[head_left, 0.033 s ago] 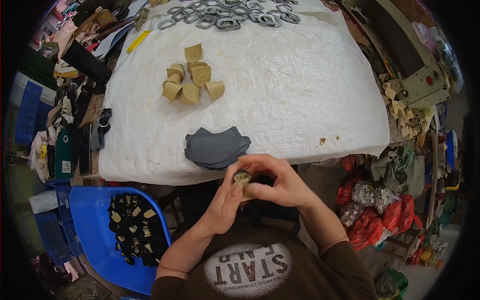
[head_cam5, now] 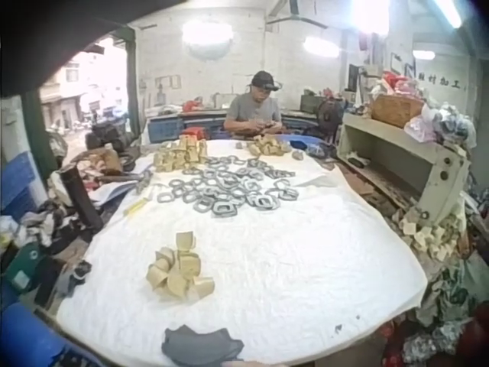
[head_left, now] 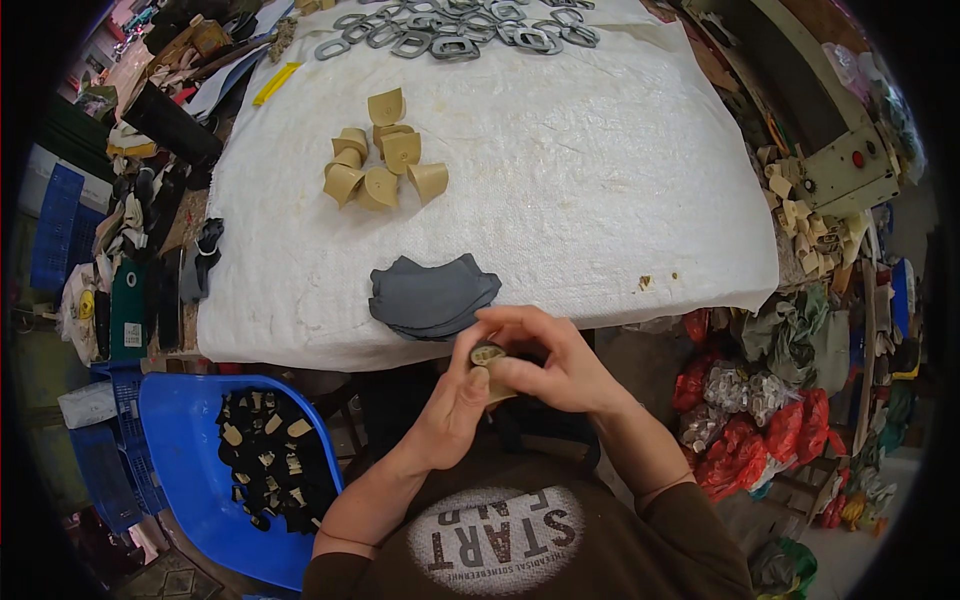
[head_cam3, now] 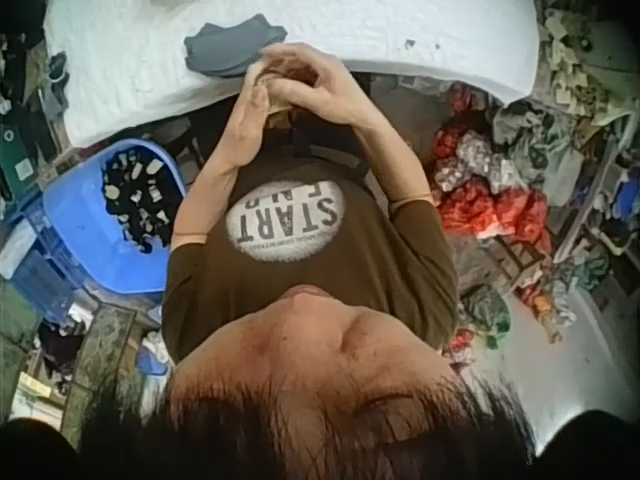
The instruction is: Manually assembling and inspecting small plastic or rubber shoe components, fitting pieces together and checking for defects.
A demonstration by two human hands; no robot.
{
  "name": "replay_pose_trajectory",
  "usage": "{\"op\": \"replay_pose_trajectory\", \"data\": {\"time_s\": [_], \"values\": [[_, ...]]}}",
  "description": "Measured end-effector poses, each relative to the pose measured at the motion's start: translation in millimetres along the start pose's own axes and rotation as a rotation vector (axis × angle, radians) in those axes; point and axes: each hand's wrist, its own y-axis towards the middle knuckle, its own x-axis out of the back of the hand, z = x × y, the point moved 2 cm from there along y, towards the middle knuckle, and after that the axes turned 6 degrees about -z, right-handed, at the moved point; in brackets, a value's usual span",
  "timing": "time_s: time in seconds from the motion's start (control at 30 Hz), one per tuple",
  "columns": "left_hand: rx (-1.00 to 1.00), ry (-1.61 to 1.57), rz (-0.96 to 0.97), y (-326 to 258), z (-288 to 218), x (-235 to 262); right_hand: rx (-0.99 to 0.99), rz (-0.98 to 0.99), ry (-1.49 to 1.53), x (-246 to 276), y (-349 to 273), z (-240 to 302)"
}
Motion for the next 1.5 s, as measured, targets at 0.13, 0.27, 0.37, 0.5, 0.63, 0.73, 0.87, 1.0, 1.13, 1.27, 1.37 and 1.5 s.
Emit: {"op": "replay_pose_trajectory", "data": {"time_s": [0.13, 0.27, 0.37, 0.5, 0.63, 0.73, 0.87, 1.0, 1.13, 1.27, 1.37, 1.5], "values": [[-0.015, -0.021, 0.062, 0, 4, -3, -0.170, -0.080, 0.381, -1, 2, -10], [-0.036, 0.027, 0.018, 0, 4, -4, -0.059, -0.076, 0.077, -7, 5, 3], [-0.057, 0.049, -0.018, 1, 6, -3, -0.011, -0.120, -0.051, -9, 5, 2], [0.105, -0.376, 0.050, 2, 14, 6, 0.006, -0.180, 0.257, -8, 3, 3], [0.411, -0.691, -0.028, 0, 6, 6, 0.262, -0.033, -0.182, 2, -3, 14], [0.511, -0.806, -0.011, -2, 9, -2, 0.304, -0.187, -0.130, -12, -6, 8], [0.544, -0.731, -0.111, -2, 6, -7, 0.385, -0.311, -0.379, -25, -8, 10], [0.492, -0.713, -0.066, -5, 17, 1, 0.261, -0.141, 0.125, -14, -5, 4], [0.205, -0.342, 0.023, -2, 15, 13, 0.048, -0.187, 0.186, 2, -1, -6], [-0.071, -0.099, 0.061, 0, 14, 11, -0.074, 0.100, 0.309, -8, -1, -1], [-0.095, -0.235, -0.093, 1, 23, 11, 0.034, 0.067, 0.245, -4, 0, 6], [-0.039, -0.223, 0.008, 2, 12, 10, 0.141, 0.028, -0.009, -6, -4, 7]]}}
